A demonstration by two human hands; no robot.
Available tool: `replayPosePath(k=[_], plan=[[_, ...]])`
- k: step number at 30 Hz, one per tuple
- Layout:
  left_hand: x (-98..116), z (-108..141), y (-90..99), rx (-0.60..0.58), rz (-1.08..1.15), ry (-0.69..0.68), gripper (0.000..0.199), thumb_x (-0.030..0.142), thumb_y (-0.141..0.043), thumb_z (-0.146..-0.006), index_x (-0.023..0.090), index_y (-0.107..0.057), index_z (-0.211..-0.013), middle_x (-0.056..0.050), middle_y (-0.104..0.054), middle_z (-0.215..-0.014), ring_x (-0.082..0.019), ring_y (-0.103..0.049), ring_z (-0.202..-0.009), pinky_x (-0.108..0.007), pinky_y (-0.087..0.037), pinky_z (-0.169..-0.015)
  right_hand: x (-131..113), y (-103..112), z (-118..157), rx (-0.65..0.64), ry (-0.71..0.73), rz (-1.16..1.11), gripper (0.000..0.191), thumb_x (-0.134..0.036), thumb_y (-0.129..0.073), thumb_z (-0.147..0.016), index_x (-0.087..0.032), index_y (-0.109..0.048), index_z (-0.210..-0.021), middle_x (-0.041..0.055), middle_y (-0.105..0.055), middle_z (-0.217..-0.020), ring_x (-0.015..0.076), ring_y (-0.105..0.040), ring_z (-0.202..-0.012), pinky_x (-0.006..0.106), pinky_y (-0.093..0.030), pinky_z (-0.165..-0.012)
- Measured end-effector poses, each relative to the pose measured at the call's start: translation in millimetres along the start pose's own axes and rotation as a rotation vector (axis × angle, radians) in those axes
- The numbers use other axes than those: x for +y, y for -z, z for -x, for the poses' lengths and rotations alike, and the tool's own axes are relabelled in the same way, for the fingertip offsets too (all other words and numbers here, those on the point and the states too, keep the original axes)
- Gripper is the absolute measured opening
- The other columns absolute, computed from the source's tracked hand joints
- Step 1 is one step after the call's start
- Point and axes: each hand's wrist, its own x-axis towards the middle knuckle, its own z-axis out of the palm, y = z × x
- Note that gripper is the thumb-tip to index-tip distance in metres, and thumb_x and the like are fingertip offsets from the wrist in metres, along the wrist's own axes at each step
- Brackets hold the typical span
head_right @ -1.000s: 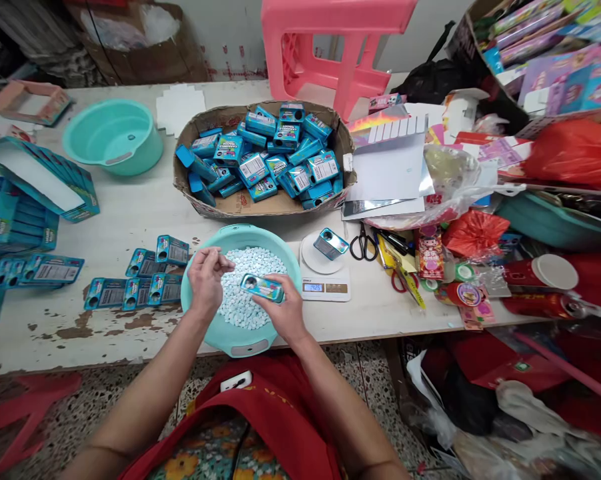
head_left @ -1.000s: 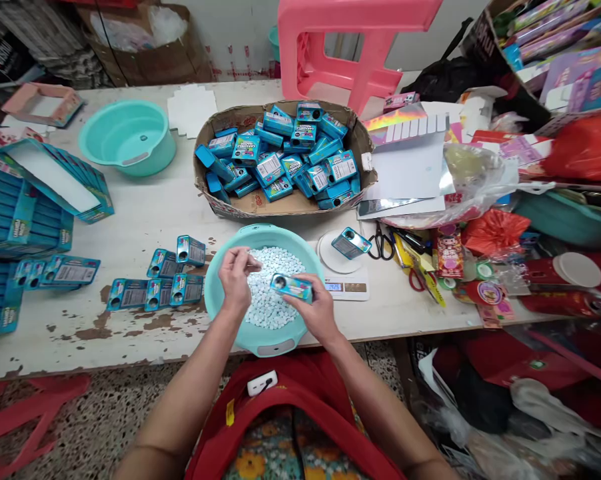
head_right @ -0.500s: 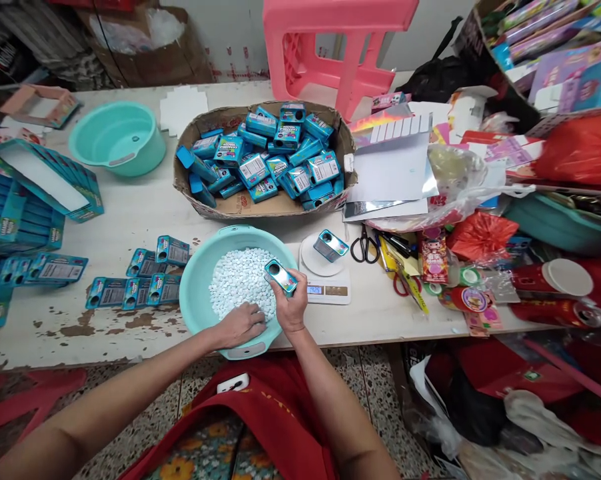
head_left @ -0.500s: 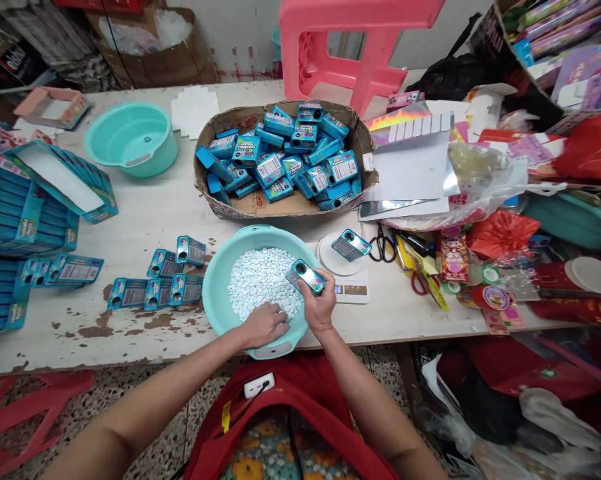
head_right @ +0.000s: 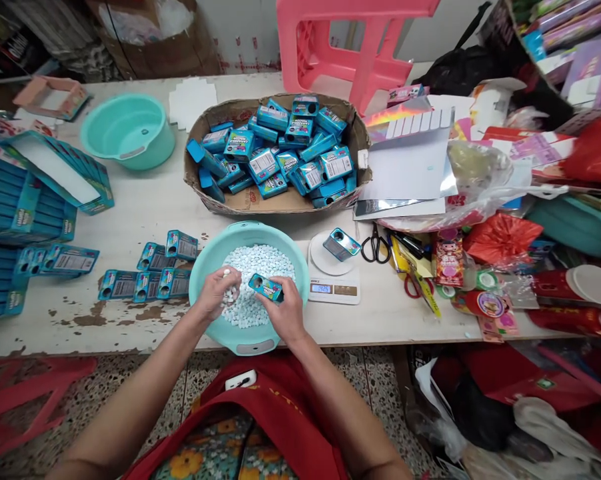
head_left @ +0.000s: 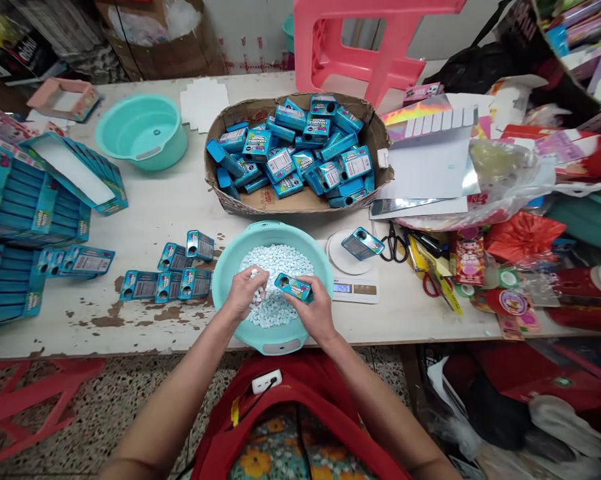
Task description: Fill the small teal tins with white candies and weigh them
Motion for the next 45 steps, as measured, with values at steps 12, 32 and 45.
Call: replayPosePath(k=[12, 32, 45], plan=[[30.5, 9.7, -29.1, 0.204, 0.467, -0.303, 0.025, 0.036, -0.061, -0.075, 0.018, -0.046, -0.065, 0.003, -0.049, -0.06, -0.01, -0.054, -0.05, -0.023, -0.044, -0.05, -32.4, -14.1, 1.5, -0.176, 0.105, 0.122, 0.031, -0.03, -0.071, -0.075, -0.023, -0.056, -0.102, 0.0051, -0.063, -0.097, 0.0231, -0.059, -0.094, 0.036, -0.046, -0.081], [37.1, 10.6, -39.5, 0.267, 0.362, -0.345, 0.032, 0.039, -0.063, -0.079, 0.016, -0.047, -0.063, 0.004, -0.046, -0.056, -0.006, -0.046, -0.048, -0.018, -0.035, -0.044, -40.8, -9.5, -3.9, -0.146, 0.006, 0.003, 0.032, -0.027, -0.074, -0.072, -0.022, -0.058, -0.099, 0.0027, -0.062, -0.095, 0.0207, -0.059, -0.092, 0.033, -0.046, -0.081], [38.0, 10.2, -48.5, 0.309, 0.308, -0.374, 0.035, 0.042, -0.06, -0.081, 0.016, -0.048, -0.062, 0.005, -0.045, -0.051, -0.008, -0.052, -0.05, -0.02, -0.041, -0.052, -35.2, -15.2, -7.9, -0.109, -0.039, -0.1, 0.033, -0.029, -0.074, -0.069, -0.022, -0.059, -0.098, 0.0015, -0.062, -0.094, 0.0194, -0.06, -0.09, 0.032, -0.046, -0.08]])
